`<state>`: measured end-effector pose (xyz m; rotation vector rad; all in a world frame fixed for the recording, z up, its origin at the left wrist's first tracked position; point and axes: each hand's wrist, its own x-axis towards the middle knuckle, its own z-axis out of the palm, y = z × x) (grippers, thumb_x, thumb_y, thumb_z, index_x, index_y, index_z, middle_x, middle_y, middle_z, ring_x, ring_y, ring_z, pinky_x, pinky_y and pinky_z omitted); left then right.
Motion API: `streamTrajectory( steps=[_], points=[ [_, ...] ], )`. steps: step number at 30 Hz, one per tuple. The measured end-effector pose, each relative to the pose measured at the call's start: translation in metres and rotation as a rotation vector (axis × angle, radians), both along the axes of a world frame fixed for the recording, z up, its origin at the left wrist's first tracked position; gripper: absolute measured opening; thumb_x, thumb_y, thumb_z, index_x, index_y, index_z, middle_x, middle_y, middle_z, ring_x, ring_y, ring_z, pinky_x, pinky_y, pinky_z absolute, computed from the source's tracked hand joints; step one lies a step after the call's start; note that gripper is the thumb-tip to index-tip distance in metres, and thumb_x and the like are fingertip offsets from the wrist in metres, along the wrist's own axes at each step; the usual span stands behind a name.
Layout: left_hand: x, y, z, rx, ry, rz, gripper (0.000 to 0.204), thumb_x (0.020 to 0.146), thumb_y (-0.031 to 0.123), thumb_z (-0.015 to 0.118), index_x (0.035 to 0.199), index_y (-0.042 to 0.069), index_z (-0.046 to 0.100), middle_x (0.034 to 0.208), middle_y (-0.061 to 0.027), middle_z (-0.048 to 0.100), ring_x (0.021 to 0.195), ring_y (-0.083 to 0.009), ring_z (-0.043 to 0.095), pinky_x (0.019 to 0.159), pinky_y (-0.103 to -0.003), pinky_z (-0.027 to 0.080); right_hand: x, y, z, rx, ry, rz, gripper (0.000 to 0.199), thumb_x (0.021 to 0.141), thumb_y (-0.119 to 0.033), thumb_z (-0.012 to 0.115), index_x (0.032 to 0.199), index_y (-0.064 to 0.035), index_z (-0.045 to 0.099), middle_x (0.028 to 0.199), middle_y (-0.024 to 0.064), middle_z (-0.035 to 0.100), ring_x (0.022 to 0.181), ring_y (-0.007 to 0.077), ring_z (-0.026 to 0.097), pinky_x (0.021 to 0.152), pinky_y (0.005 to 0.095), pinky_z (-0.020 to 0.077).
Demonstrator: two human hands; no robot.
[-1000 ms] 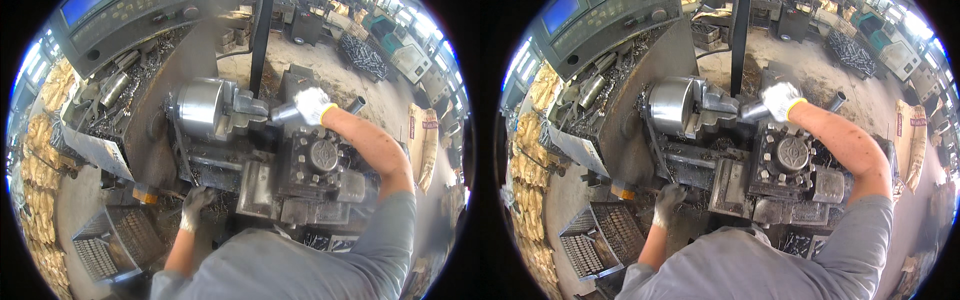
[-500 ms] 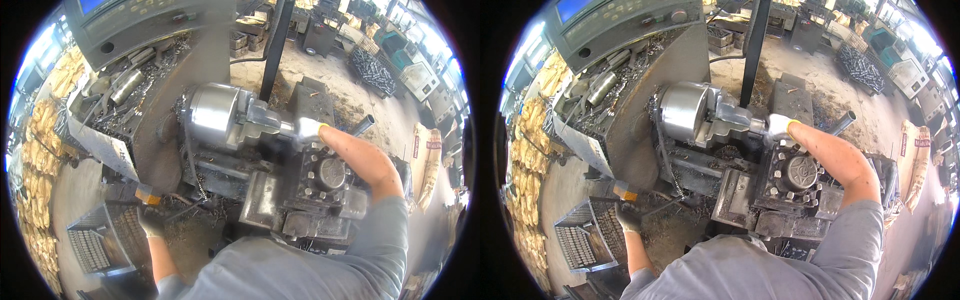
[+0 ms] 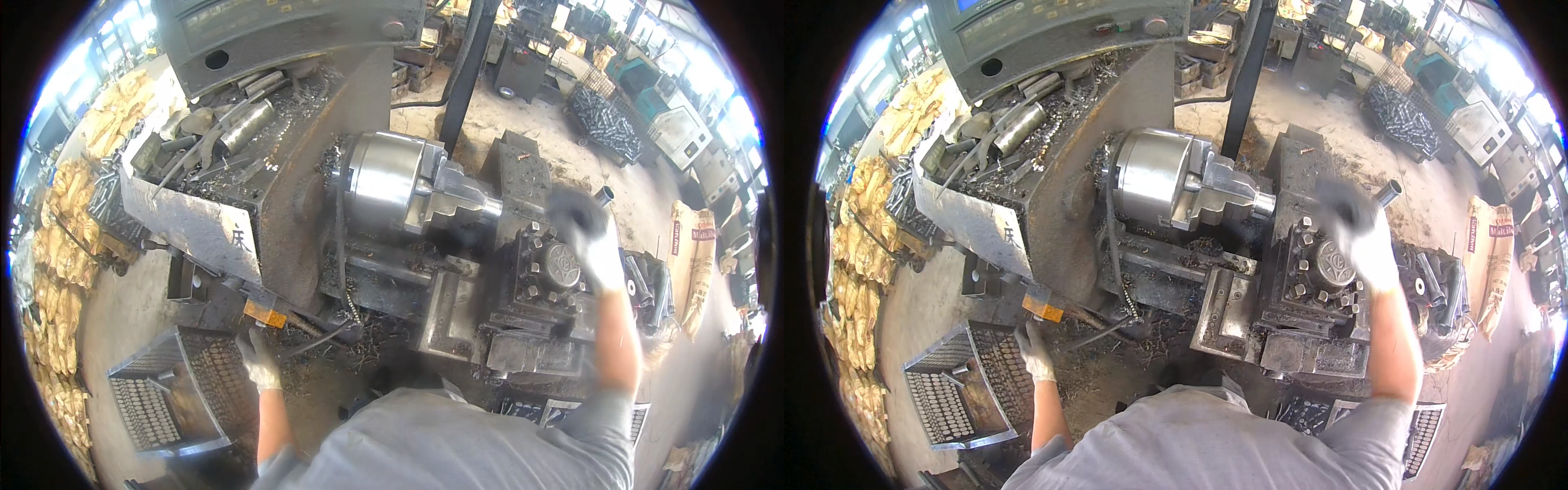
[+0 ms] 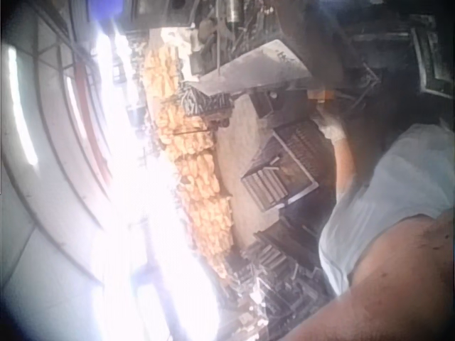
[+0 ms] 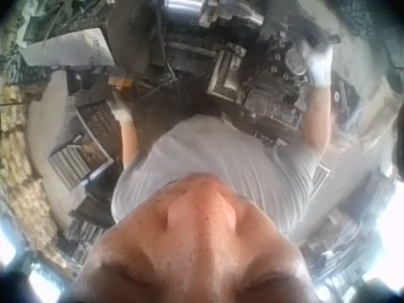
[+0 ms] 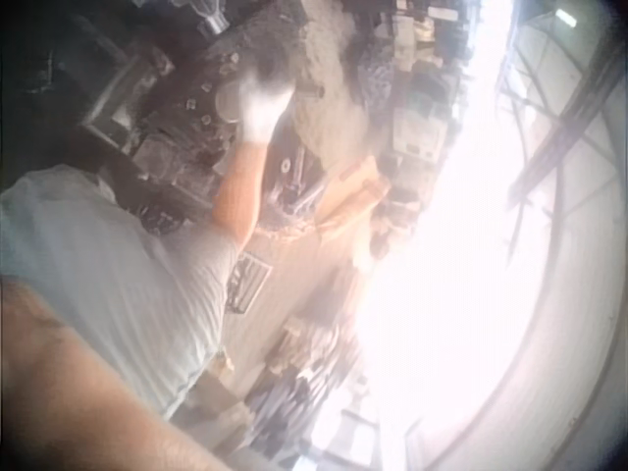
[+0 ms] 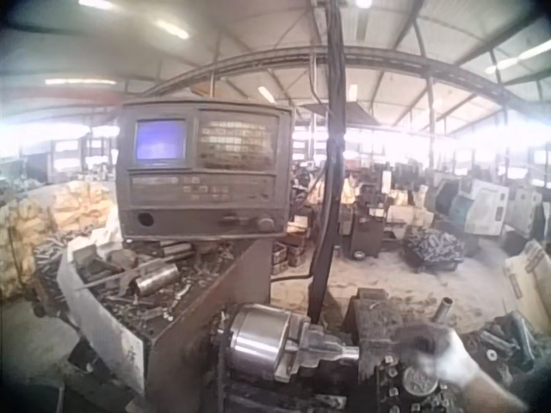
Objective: The person repeatedly loads cylindrical metal parts into a CNC lathe chuck, secures them, and removes finished parts. The person also operates the machine's control panel to start and stop the machining cycle.
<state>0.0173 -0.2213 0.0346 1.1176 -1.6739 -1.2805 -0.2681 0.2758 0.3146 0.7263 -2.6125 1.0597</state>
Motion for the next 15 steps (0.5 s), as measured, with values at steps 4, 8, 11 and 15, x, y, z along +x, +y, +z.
streamTrajectory(
  steps=[4,8,11,15],
  points=[
    [-0.061,0.027,0.109,-1.063,0.298,-0.183,0.036,0.095,0.007,0.07,0.128,-0.005,0.062,0.117,-0.0239,0.068,0.106,-0.0331,0.068,0.089,-0.044,0.058,0.122,-0.011,-0.031,-0.249,-0.061,0.128,0.027,0.087,0.0,0.065,0.108,-0.0003,0.081,0.1,0.0171,0.082,0.086,0.0227,0.08,0.08,0.0355,0.0664],
    [-0.19,0.069,0.227,-1.205,0.189,-0.419,0.04,0.088,-0.003,0.071,0.127,-0.008,0.068,0.098,-0.0252,0.071,0.093,-0.041,0.07,0.084,-0.052,0.057,0.166,-0.022,-0.081,-0.311,-0.331,-0.058,0.024,0.089,-0.001,0.072,0.112,0.0002,0.079,0.099,0.0137,0.082,0.09,0.0193,0.08,0.083,0.0331,0.0647],
    [-0.302,0.077,0.294,-1.251,0.024,-0.403,0.067,0.097,0.013,0.066,0.159,-0.001,0.044,0.1,-0.0279,0.072,0.084,-0.0441,0.073,0.082,-0.057,0.058,0.174,-0.016,-0.11,-0.376,-0.551,-0.067,0.024,0.091,-0.003,0.074,0.114,0.0002,0.079,0.102,0.0119,0.082,0.094,0.0188,0.079,0.087,0.0327,0.0626],
    [-0.394,0.069,0.336,-1.082,-0.459,-0.437,0.086,0.102,0.029,0.06,0.174,0.014,0.014,0.127,-0.0362,0.069,0.112,-0.0505,0.072,0.098,-0.056,0.057,0.182,0.004,-0.139,-0.317,-0.546,0.003,0.023,0.094,-0.008,0.076,0.117,-0.0027,0.08,0.107,0.0116,0.082,0.097,0.017,0.077,0.088,0.0327,0.0615]
  ],
)
